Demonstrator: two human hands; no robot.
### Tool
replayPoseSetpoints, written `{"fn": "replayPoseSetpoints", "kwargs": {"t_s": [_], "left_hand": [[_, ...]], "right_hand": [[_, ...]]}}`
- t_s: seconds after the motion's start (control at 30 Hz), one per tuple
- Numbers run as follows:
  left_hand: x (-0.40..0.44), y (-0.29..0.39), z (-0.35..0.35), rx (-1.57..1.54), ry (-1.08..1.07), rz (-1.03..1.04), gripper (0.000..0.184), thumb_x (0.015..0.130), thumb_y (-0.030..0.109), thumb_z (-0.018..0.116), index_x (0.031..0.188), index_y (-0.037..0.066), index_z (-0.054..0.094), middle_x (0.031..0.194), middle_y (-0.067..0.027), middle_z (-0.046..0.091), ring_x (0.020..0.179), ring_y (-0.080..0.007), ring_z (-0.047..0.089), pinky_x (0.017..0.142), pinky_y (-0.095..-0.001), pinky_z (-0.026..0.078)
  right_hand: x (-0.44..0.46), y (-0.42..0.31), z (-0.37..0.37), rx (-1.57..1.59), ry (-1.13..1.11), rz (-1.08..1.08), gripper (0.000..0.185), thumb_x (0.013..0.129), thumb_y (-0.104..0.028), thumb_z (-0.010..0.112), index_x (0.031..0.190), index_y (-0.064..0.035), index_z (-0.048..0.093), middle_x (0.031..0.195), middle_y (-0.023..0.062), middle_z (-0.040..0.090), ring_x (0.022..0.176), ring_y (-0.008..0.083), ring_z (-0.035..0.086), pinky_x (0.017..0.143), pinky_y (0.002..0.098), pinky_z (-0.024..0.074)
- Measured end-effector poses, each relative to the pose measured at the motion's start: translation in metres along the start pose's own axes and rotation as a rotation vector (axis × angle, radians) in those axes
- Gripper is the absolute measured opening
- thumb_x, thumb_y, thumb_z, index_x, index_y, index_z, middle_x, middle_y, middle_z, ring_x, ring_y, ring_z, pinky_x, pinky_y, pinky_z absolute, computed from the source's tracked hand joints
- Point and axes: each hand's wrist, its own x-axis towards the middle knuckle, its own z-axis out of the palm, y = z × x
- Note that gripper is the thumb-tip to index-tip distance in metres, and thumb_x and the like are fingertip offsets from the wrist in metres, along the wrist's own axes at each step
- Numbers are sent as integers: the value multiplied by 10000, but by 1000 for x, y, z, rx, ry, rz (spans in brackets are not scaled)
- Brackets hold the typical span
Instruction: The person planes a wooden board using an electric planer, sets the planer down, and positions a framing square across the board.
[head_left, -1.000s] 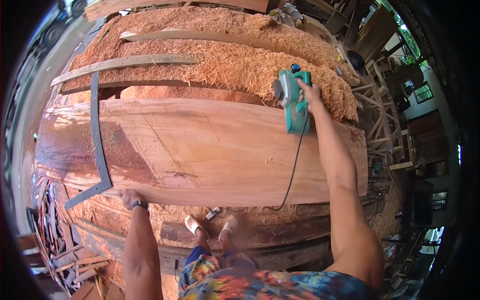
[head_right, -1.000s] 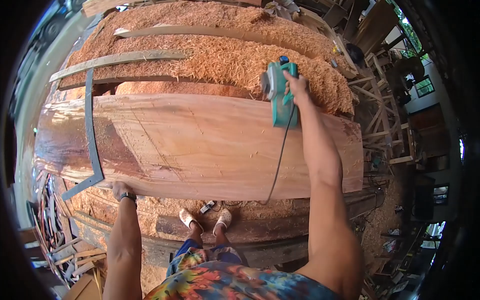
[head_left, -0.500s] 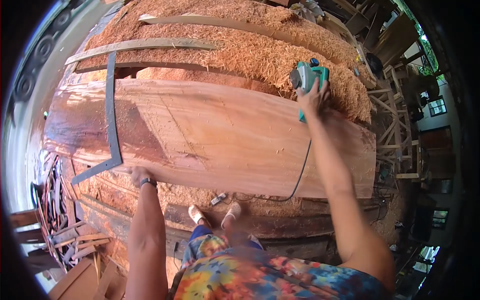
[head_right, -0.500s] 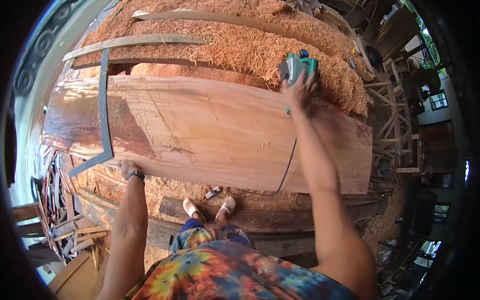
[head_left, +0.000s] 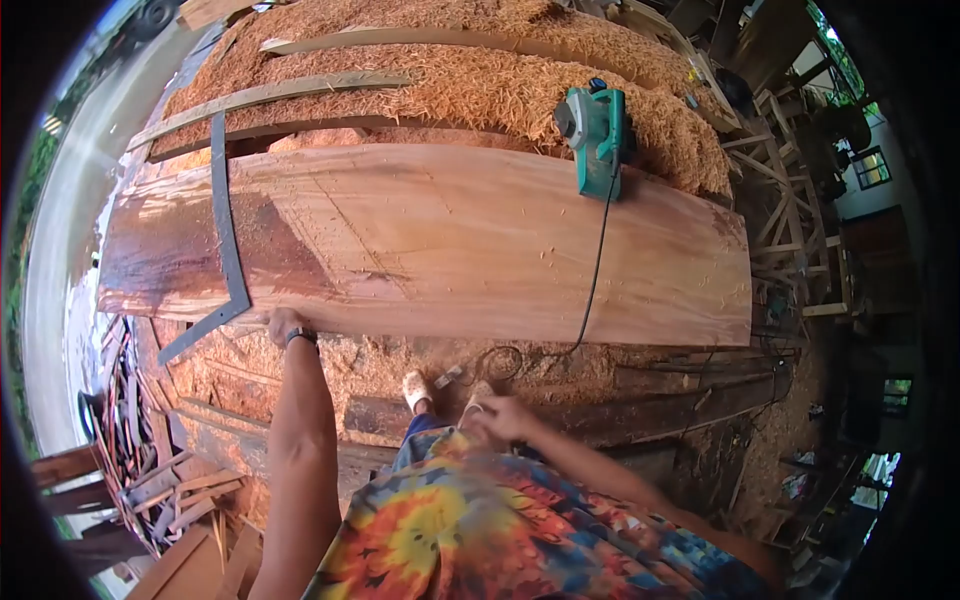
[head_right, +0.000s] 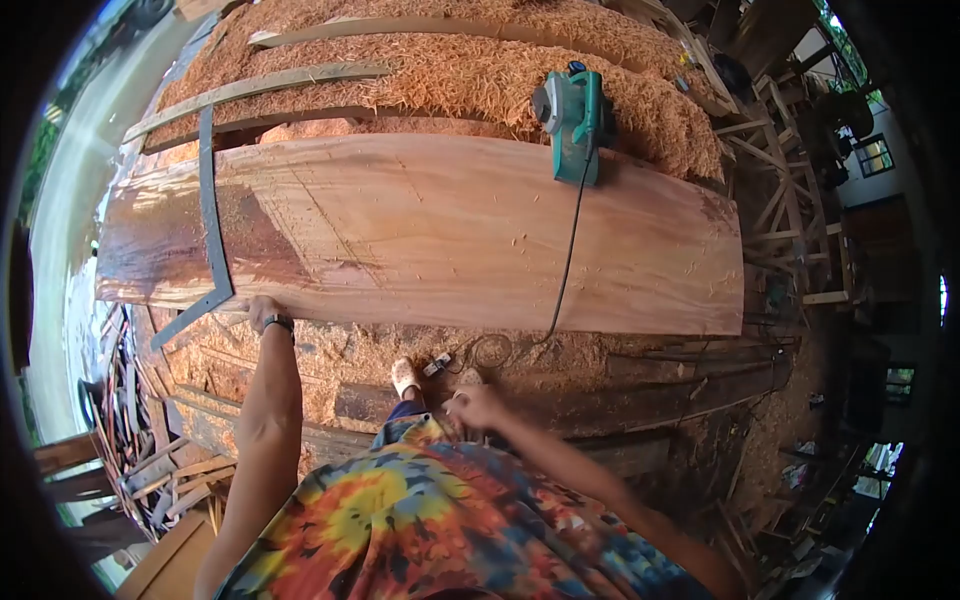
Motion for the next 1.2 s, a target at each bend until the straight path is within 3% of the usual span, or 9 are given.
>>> {"fn": "replayPoseSetpoints", "kwargs": {"t_s": [0.1,0.17,0.3,0.37,0.5,0.57,0.77,1.0,1.2], "left_hand": [[3,-2,-7,-53,-112,49,982,970,690,260,1237,-210,551,1218,-319,636,1118,-434,636,979,-503,506],[47,-15,-5,-100,-399,109,935,956,725,291,1065,-142,623,1012,-261,674,836,-356,679,695,-485,555],[143,17,-58,326,-1249,-115,724,950,687,433,675,33,577,571,-113,558,405,-221,515,370,-351,391],[148,37,-69,479,-722,569,661,929,636,545,656,36,583,505,-75,517,353,-192,468,340,-319,351],[141,104,-73,567,-106,1446,619,895,570,634,886,-46,693,802,-221,708,780,-397,693,692,-461,538],[170,126,-38,662,-101,1490,723,882,642,596,1168,-21,638,1171,-282,654,1099,-442,616,916,-493,485],[93,144,-22,1037,11,1220,866,807,692,641,1294,-21,582,1365,-258,557,1275,-403,541,1036,-492,449],[131,200,16,1099,-408,1205,690,775,464,733,1166,-100,657,1250,-306,632,1158,-423,626,978,-467,496],[157,200,39,991,-237,1418,612,755,449,686,982,-120,684,1142,-370,638,1127,-456,629,955,-474,500]], "right_hand": [[-9,135,-20,-15,166,424,517,907,-503,678,1179,-65,716,1133,129,737,995,241,720,865,345,557],[-43,191,-42,114,260,802,541,935,-504,651,1241,-58,666,1078,147,737,931,225,714,762,380,562],[-131,245,-62,503,453,893,540,962,-464,626,1327,-73,559,1146,141,691,801,246,690,716,412,559],[-166,247,-55,601,526,895,553,957,-473,630,1337,-79,555,1160,151,680,855,250,690,745,413,561],[-195,227,2,828,663,953,609,951,-483,632,1384,-77,495,1215,170,646,932,271,681,781,428,563],[-197,213,40,903,630,913,485,948,-438,656,1244,-71,543,1089,145,657,814,242,664,663,395,545],[-204,178,127,501,409,587,304,952,-300,660,1035,-13,717,938,122,725,762,183,692,592,339,548],[-231,146,142,890,583,837,446,974,-380,631,1234,-18,607,1094,149,710,877,266,709,733,401,575],[-230,139,136,923,614,945,393,981,-320,633,1222,-10,622,1052,122,723,819,225,707,688,363,568]]}}
